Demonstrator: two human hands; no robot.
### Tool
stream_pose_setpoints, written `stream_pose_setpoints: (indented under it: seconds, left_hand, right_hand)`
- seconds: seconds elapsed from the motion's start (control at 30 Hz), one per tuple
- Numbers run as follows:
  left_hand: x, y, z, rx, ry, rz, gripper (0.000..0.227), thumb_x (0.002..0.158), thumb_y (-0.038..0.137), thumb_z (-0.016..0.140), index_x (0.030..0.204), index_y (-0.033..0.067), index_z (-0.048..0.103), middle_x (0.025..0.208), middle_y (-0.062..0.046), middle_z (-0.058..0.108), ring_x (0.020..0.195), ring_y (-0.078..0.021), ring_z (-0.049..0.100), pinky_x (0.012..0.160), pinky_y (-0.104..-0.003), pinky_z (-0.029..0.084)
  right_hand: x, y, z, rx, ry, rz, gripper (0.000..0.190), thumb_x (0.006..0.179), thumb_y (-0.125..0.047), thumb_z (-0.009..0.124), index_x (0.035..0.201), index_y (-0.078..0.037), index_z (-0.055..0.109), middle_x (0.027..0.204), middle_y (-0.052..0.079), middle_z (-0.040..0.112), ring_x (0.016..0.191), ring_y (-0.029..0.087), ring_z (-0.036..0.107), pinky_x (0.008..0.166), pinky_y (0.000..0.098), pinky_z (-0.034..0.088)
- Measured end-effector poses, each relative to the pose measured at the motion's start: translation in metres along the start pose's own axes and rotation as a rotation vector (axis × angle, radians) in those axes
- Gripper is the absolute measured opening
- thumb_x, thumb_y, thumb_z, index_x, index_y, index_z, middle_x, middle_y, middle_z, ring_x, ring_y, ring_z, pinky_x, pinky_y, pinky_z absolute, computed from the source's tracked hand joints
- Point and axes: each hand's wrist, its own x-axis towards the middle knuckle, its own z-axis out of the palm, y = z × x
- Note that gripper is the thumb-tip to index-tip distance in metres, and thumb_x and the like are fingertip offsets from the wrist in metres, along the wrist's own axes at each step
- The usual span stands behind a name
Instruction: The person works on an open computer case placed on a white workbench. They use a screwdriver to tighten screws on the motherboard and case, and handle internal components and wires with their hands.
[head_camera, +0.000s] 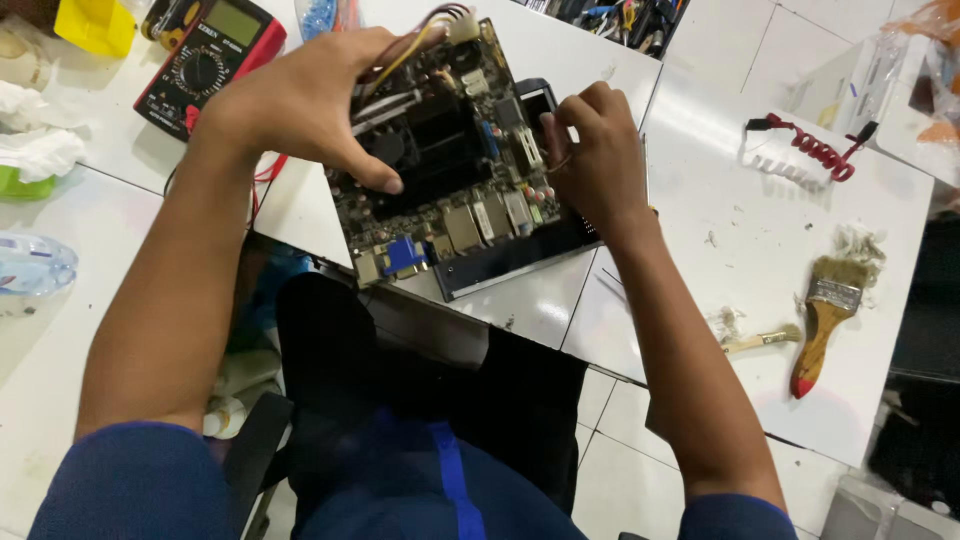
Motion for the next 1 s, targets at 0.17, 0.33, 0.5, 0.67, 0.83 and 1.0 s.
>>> stream_pose_setpoints:
  seconds: [0.17,0.33,0.5,0.67,0.83,1.0]
  left_hand:
    - [0.02,0.017,0.012,-0.021,0.001,-0.018,0.116,0.058,0.042,0.103,0.154,0.0014,0.051,0.126,-0.019,0.058,0.115,-0.036,0.056,0.091,-0.048,0.047]
    - [0.042,0.023,0.026,-0.003,-0.01,0.043,0.131,0.06,0.04,0.104,0.168,0.0066,0.037,0.123,-0.02,0.056,0.11,-0.037,0.055,0.087,-0.047,0.048]
    - [0.069,0.026,0.039,-0.09,-0.018,0.113,0.113,0.055,0.025,0.105,0.147,0.0015,0.042,0.14,-0.019,0.055,0.125,-0.0348,0.056,0.1,-0.045,0.048]
    - [0.082,0.012,0.036,-0.076,-0.052,0.122,0.091,0.063,0.025,0.105,0.132,0.0084,0.048,0.121,-0.012,0.053,0.1,-0.0282,0.05,0.08,-0.042,0.045]
    - [0.093,0.011,0.027,-0.011,-0.082,0.083,0.09,0.062,0.022,0.103,0.136,0.0126,0.053,0.134,-0.012,0.056,0.12,-0.0325,0.055,0.093,-0.049,0.046]
    - [0.103,0.006,0.038,0.014,-0.148,0.067,0.109,0.054,0.024,0.103,0.147,0.0052,0.049,0.136,-0.014,0.058,0.123,-0.033,0.056,0.098,-0.047,0.047]
  right_hand:
    - [-0.009,0.012,-0.001,-0.32,-0.579,0.163,0.056,0.094,0.007,0.062,0.147,-0.012,0.06,0.116,0.021,0.061,0.088,0.042,0.062,0.061,0.0541,0.055]
    - [-0.015,0.014,-0.006,-0.327,-0.633,0.185,0.056,0.069,0.03,0.055,0.113,-0.004,0.058,0.079,0.021,0.058,0.064,0.045,0.059,0.053,0.0543,0.047]
    - [-0.003,0.004,-0.036,0.091,-0.82,0.738,0.037,0.082,0.018,0.045,0.108,0.0,0.064,0.104,0.019,0.073,0.089,0.031,0.071,0.07,0.0465,0.058]
    - [0.002,-0.002,-0.069,0.506,-0.671,0.852,0.021,0.106,-0.005,0.043,0.114,-0.003,0.063,0.108,0.012,0.061,0.087,0.023,0.066,0.077,0.0358,0.067]
    - [0.004,0.003,-0.071,0.475,-0.657,0.836,0.03,0.117,-0.031,0.05,0.104,-0.007,0.063,0.114,0.01,0.07,0.087,0.02,0.077,0.076,0.0341,0.068]
    - [0.007,0.028,-0.063,0.358,-0.603,0.703,0.03,0.119,-0.029,0.055,0.098,-0.009,0.062,0.094,0.009,0.068,0.08,0.018,0.076,0.069,0.0328,0.061]
